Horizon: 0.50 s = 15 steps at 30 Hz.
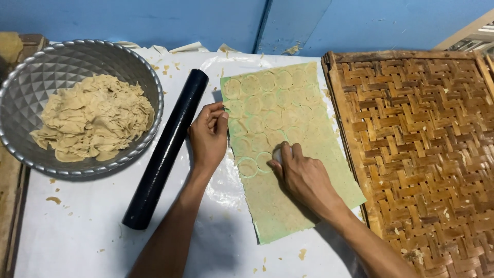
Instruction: Rolling out dough and cutting it into circular shapes using a mold.
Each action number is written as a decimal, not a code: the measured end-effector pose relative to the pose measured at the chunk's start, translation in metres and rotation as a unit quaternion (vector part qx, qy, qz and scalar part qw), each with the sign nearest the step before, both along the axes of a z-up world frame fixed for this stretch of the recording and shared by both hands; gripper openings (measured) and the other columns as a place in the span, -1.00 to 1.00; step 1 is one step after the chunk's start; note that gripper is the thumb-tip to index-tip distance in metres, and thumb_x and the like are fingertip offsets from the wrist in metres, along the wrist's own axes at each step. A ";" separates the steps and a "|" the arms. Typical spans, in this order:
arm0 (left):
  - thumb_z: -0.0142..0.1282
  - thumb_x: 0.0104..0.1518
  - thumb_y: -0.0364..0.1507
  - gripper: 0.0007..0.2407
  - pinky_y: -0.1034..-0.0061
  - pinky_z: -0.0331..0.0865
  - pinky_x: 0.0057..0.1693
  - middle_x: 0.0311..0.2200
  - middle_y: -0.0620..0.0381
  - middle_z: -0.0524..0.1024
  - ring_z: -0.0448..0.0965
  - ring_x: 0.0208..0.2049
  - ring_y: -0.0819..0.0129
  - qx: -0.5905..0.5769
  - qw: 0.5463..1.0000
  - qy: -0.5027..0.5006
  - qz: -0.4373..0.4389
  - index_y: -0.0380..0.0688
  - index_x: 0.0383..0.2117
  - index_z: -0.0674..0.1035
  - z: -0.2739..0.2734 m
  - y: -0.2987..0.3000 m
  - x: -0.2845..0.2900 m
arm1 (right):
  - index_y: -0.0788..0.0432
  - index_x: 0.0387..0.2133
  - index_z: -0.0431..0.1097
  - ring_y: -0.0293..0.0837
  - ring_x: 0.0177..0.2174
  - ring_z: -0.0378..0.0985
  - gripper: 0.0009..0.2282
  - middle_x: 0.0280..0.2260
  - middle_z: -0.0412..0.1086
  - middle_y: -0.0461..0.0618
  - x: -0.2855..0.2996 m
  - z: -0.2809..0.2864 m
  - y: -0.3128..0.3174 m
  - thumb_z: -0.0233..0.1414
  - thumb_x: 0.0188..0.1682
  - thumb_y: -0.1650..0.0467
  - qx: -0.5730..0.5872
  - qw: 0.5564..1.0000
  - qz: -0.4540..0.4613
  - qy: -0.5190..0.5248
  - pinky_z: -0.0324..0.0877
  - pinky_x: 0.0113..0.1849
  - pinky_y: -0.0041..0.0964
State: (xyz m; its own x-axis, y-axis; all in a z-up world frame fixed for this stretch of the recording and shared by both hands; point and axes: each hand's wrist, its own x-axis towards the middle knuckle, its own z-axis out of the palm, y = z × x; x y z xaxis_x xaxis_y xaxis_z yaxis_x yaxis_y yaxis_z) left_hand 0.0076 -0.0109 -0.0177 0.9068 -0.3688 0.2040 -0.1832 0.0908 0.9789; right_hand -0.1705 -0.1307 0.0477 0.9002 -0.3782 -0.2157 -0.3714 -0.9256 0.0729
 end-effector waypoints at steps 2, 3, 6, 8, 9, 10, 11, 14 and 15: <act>0.06 0.23 -0.59 -0.81 0.30 0.60 -0.09 -0.28 -0.18 0.65 0.72 -0.20 0.10 -0.005 1.000 0.003 0.002 -0.33 -0.06 0.57 0.000 0.000 -0.001 | 0.22 0.13 0.14 0.29 -0.46 0.68 -0.56 -0.26 0.33 0.14 0.000 0.010 -0.003 -0.35 0.15 0.17 0.010 1.000 0.015 0.012 0.56 -0.32 0.19; 0.07 0.22 -0.60 -0.82 0.31 0.60 -0.10 -0.29 -0.17 0.65 0.72 -0.20 0.11 -0.009 1.000 0.007 0.002 -0.32 -0.07 0.57 -0.001 0.000 -0.002 | 0.21 0.12 0.16 0.30 -0.45 0.68 -0.56 -0.26 0.35 0.15 -0.001 0.015 -0.004 -0.34 0.15 0.16 0.020 0.999 0.029 0.024 0.57 -0.31 0.21; 0.07 0.23 -0.60 -0.83 0.33 0.60 -0.12 -0.29 -0.16 0.65 0.72 -0.21 0.16 -0.008 1.000 0.002 0.003 -0.32 -0.08 0.57 0.000 -0.001 -0.002 | 0.19 0.15 0.10 0.30 -0.48 0.67 -0.55 -0.27 0.32 0.11 0.000 0.001 0.001 -0.39 0.16 0.15 -0.002 1.000 -0.003 0.007 0.56 -0.35 0.18; 0.07 0.23 -0.59 -0.83 0.33 0.60 -0.12 -0.30 -0.16 0.65 0.71 -0.22 0.17 -0.010 1.000 0.003 0.002 -0.32 -0.09 0.57 -0.002 -0.001 -0.002 | 0.19 0.14 0.10 0.30 -0.47 0.67 -0.56 -0.27 0.32 0.12 0.000 0.003 0.000 -0.38 0.15 0.15 -0.002 1.000 0.002 0.013 0.56 -0.35 0.18; 0.07 0.23 -0.59 -0.83 0.34 0.60 -0.12 -0.30 -0.15 0.65 0.71 -0.22 0.18 -0.012 1.000 0.003 0.002 -0.32 -0.09 0.56 -0.002 0.000 -0.001 | 0.18 0.14 0.10 0.30 -0.46 0.67 -0.56 -0.27 0.32 0.12 0.000 0.005 0.000 -0.38 0.15 0.16 -0.002 1.000 0.008 0.018 0.56 -0.35 0.17; 0.07 0.23 -0.59 -0.83 0.34 0.60 -0.12 -0.30 -0.15 0.65 0.71 -0.22 0.18 -0.013 1.000 0.001 0.002 -0.32 -0.09 0.56 -0.001 0.000 -0.001 | 0.18 0.14 0.10 0.30 -0.46 0.67 -0.56 -0.27 0.32 0.12 0.001 0.007 -0.001 -0.38 0.15 0.16 -0.002 1.000 0.008 0.017 0.56 -0.35 0.17; 0.07 0.23 -0.60 -0.84 0.36 0.60 -0.14 -0.31 -0.13 0.65 0.71 -0.24 0.23 -0.015 1.000 0.004 0.004 -0.32 -0.10 0.57 -0.001 0.001 0.000 | 0.19 0.14 0.11 0.32 -0.44 0.67 -0.56 -0.26 0.33 0.13 0.001 0.009 -0.001 -0.37 0.15 0.16 0.007 1.000 0.017 0.018 0.56 -0.33 0.19; 0.07 0.22 -0.61 -0.84 0.39 0.59 -0.16 -0.32 -0.12 0.65 0.70 -0.27 0.27 -0.017 1.000 0.004 0.000 -0.32 -0.10 0.57 -0.003 -0.001 -0.001 | 0.19 0.13 0.12 0.37 -0.42 0.66 -0.55 -0.25 0.33 0.15 -0.003 0.004 -0.003 -0.35 0.14 0.15 0.028 1.000 0.002 0.001 0.54 -0.30 0.23; 0.08 0.22 -0.61 -0.84 0.39 0.59 -0.15 -0.32 -0.12 0.65 0.71 -0.28 0.26 -0.014 1.000 0.002 0.001 -0.32 -0.10 0.57 -0.005 -0.002 -0.001 | 0.19 0.13 0.13 0.40 -0.42 0.65 -0.54 -0.25 0.33 0.16 -0.004 0.001 -0.003 -0.35 0.14 0.13 0.041 0.999 -0.013 -0.019 0.53 -0.29 0.24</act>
